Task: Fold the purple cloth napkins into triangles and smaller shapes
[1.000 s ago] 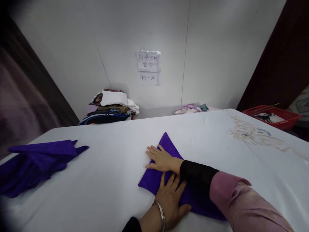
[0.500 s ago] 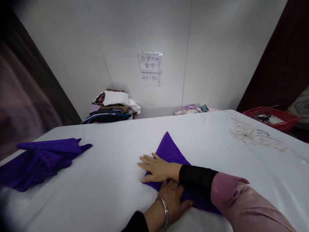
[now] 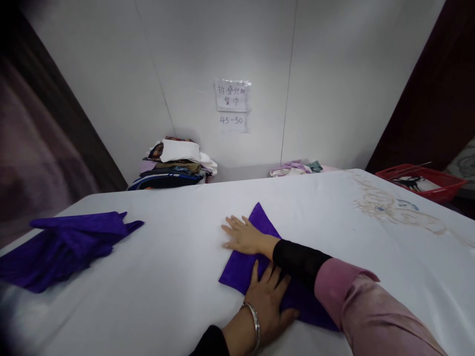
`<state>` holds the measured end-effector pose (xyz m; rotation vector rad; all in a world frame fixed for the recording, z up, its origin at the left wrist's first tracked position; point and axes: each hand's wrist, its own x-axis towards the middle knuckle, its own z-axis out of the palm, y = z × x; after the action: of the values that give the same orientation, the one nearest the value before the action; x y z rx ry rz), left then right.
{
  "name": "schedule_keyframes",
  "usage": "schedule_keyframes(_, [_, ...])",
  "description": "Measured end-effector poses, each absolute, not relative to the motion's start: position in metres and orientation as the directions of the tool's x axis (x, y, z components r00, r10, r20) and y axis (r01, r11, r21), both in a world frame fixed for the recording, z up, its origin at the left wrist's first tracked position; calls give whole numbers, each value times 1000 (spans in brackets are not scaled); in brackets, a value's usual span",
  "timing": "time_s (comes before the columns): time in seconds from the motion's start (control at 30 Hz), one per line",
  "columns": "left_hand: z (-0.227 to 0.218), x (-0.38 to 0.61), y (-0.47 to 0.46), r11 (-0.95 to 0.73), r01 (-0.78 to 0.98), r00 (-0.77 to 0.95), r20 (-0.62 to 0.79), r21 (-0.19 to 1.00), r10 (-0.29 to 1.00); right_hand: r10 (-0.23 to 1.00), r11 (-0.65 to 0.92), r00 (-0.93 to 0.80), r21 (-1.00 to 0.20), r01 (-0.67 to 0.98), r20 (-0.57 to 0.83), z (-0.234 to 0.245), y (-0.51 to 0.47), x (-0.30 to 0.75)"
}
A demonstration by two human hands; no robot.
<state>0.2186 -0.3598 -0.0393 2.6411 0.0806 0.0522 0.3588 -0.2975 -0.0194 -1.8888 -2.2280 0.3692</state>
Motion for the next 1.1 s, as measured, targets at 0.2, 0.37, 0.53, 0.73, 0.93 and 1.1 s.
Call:
schedule_keyframes(0.2, [-42,220,-358,-883,49,998,2,468,56,994,-95,79,-248,964,-77,-43,-274,405])
schedule_keyframes(0.37, [-42,220,-359,-886,62,998,-5,459,67,994,-91,71,-264,960,-84,-51,-272,409])
schedule_keyframes(0.53, [-41,221,-359,-881,55,998,3,469,63,993,-113,102,-298,948,-50,-44,-271,417])
schedule_keyframes(0.73, [-42,222,-358,-882,58,998,-14,467,59,968,-251,250,-198,948,-30,-53,-263,438])
schedule_keyframes(0.93, [-43,222,-358,-888,61,998,-17,455,60,962,-272,266,-215,938,-59,-59,-256,446])
schedule_keyframes(1.1, [-45,221,-358,-895,55,998,-4,443,59,959,-282,276,-252,925,-60,-41,-269,435])
